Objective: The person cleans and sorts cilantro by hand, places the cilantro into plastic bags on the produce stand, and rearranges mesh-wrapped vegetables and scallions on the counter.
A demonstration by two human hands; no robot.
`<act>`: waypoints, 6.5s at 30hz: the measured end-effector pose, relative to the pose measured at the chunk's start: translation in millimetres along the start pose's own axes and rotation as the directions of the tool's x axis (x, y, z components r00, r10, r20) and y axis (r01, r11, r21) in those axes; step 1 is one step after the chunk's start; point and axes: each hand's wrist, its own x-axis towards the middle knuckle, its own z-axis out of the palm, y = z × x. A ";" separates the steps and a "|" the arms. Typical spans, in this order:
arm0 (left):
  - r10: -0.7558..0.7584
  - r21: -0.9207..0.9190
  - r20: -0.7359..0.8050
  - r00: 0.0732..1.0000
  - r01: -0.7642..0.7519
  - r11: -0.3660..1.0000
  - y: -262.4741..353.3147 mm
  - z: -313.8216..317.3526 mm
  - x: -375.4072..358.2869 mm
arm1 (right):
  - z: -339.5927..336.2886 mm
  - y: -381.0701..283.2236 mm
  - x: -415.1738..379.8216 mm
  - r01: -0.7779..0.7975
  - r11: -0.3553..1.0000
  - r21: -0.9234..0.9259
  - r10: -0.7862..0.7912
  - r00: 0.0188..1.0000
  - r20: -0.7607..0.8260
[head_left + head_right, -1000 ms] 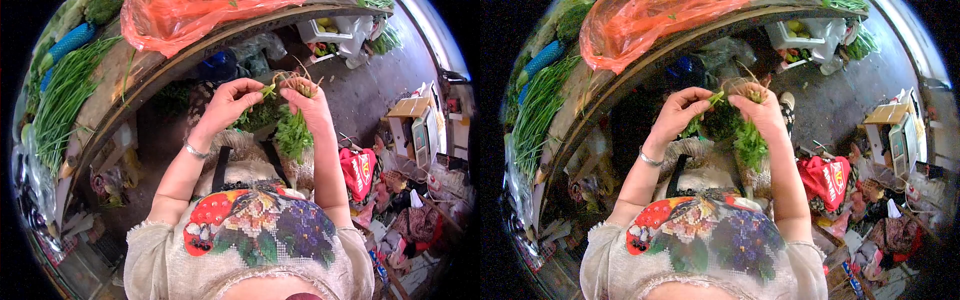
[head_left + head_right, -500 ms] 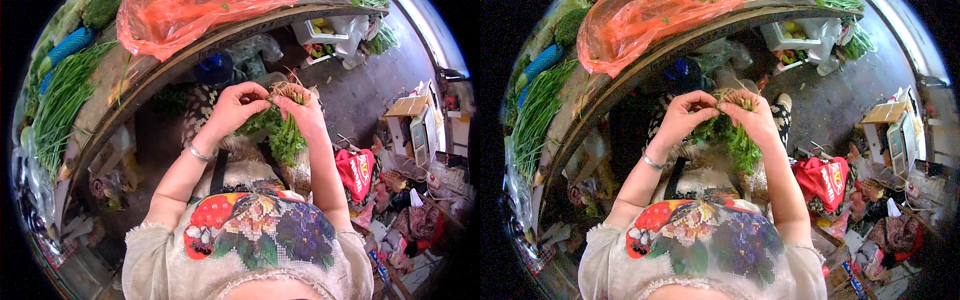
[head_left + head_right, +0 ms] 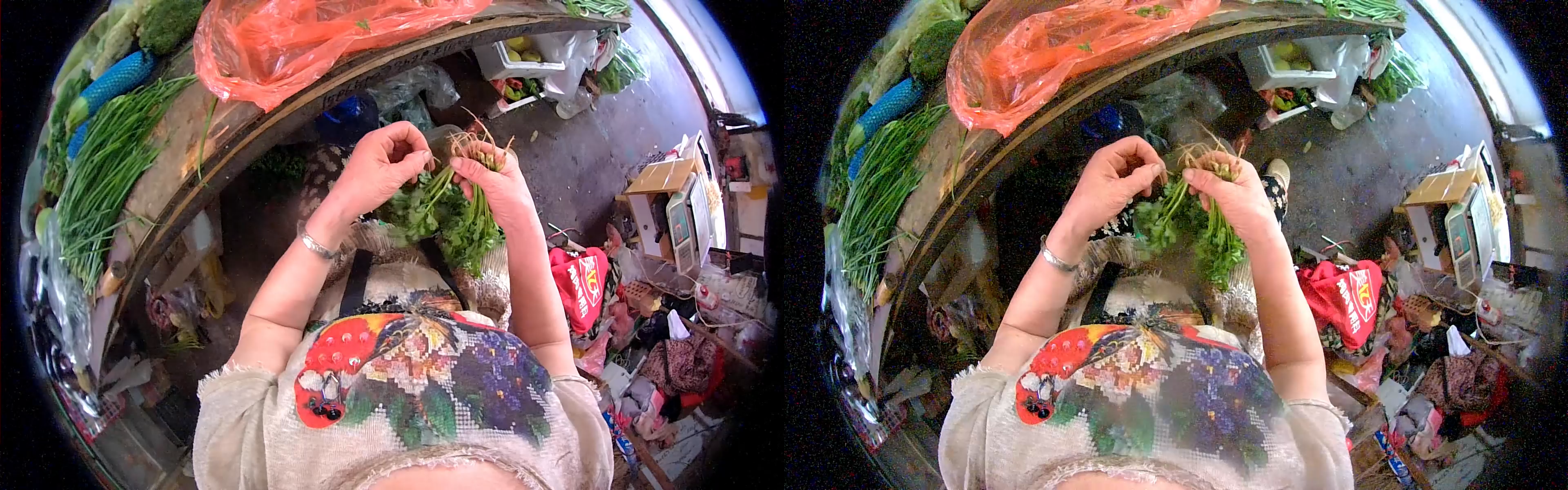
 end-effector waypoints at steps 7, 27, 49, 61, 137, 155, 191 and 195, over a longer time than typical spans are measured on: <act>-0.087 -0.151 0.054 0.995 0.095 0.984 3.2 5.5 -2.2 | 2.9 -1.8 2.0 0.042 0.999 -0.003 -0.042 0.999 0.000; 0.244 0.602 -0.123 0.962 -0.123 0.789 -2.1 -17.0 -9.0 | -23.9 -24.7 -12.7 0.119 0.988 -0.100 -0.114 0.992 0.053; 0.105 0.178 0.074 0.992 -0.117 0.977 -1.8 9.7 1.7 | -34.9 -5.3 -9.5 0.197 0.969 0.152 -0.198 0.980 -0.007; 0.012 0.323 -0.051 0.999 0.005 0.947 -23.0 0.8 -2.4 | -21.8 -4.9 3.7 0.127 0.912 0.390 -0.024 0.966 -0.259; 0.014 0.968 -0.036 0.999 0.031 0.248 192.3 -69.1 365.0 | -127.3 -197.4 271.8 0.503 -0.205 -0.839 -0.596 0.616 0.515; 0.398 0.726 0.034 0.917 -0.296 0.621 170.1 -53.7 351.8 | -96.0 -231.0 301.9 0.276 -0.187 -0.943 -0.319 0.891 0.324; 0.379 0.915 0.376 0.846 -0.275 -0.293 120.1 -6.7 358.4 | -204.5 -276.3 327.8 0.098 0.590 -0.802 -0.501 0.823 -0.269; 0.402 0.924 0.373 0.836 -0.292 -0.248 120.9 -11.5 357.9 | -194.7 -292.0 303.6 0.193 0.690 -0.698 -0.522 0.801 -0.294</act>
